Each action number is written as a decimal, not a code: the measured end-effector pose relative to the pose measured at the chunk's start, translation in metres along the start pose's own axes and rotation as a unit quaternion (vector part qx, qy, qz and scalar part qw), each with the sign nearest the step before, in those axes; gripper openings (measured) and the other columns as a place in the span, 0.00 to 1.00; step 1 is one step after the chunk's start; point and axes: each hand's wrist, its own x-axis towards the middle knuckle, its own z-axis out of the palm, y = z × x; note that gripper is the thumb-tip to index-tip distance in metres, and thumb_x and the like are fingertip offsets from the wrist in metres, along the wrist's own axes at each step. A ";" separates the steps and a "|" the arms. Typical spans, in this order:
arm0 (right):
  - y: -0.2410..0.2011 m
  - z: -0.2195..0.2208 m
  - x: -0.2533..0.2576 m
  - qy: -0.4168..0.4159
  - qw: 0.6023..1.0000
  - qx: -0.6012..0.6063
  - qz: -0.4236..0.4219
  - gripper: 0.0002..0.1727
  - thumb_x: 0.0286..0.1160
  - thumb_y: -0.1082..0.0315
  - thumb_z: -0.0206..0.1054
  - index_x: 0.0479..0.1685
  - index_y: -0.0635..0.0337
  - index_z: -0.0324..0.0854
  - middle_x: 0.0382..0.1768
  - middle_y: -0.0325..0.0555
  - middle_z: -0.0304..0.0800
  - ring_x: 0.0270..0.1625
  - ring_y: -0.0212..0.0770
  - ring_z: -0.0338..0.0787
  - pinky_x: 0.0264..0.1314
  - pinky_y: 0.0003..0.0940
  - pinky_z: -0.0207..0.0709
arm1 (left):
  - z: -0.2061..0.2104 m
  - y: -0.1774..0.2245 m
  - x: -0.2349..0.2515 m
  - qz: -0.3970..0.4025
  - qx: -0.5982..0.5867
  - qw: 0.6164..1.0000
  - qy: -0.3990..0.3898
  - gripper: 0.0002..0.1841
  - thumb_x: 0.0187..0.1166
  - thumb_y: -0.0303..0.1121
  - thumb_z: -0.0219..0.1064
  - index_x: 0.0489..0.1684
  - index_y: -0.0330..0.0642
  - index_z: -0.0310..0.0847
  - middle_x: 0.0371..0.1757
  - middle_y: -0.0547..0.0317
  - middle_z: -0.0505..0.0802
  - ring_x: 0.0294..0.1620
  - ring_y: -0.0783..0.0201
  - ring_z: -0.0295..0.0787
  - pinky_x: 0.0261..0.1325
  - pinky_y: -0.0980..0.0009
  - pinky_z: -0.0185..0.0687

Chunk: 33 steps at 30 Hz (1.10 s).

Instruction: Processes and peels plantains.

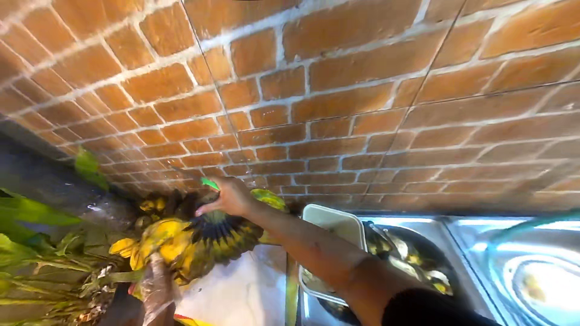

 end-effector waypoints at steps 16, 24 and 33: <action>0.135 0.049 -0.077 -0.016 0.860 -0.340 0.381 0.27 0.71 0.62 0.75 0.66 0.71 0.81 0.81 0.73 0.67 0.83 0.75 0.66 0.77 0.76 0.66 | -0.054 -0.139 0.133 -0.069 0.305 0.943 -0.112 0.39 0.75 0.63 0.70 0.77 0.41 0.78 0.71 0.41 0.87 0.76 0.45 0.81 0.80 0.42 0.72; 0.146 0.052 -0.071 0.015 0.831 -0.308 0.463 0.27 0.73 0.65 0.75 0.72 0.65 0.80 0.73 0.75 0.77 0.70 0.76 0.82 0.66 0.75 0.78 | -0.043 -0.147 0.196 -0.045 0.310 0.927 -0.206 0.34 0.73 0.63 0.71 0.70 0.48 0.84 0.64 0.49 0.92 0.69 0.48 0.86 0.74 0.42 0.77; 0.027 0.112 -0.175 0.155 0.932 -0.146 0.292 0.22 0.82 0.53 0.65 0.59 0.62 0.87 0.61 0.59 0.87 0.67 0.56 0.85 0.71 0.56 0.81 | 0.030 -0.132 0.269 -0.036 0.384 0.872 -0.302 0.43 0.59 0.67 0.79 0.66 0.41 0.84 0.64 0.44 0.91 0.69 0.46 0.86 0.74 0.42 0.77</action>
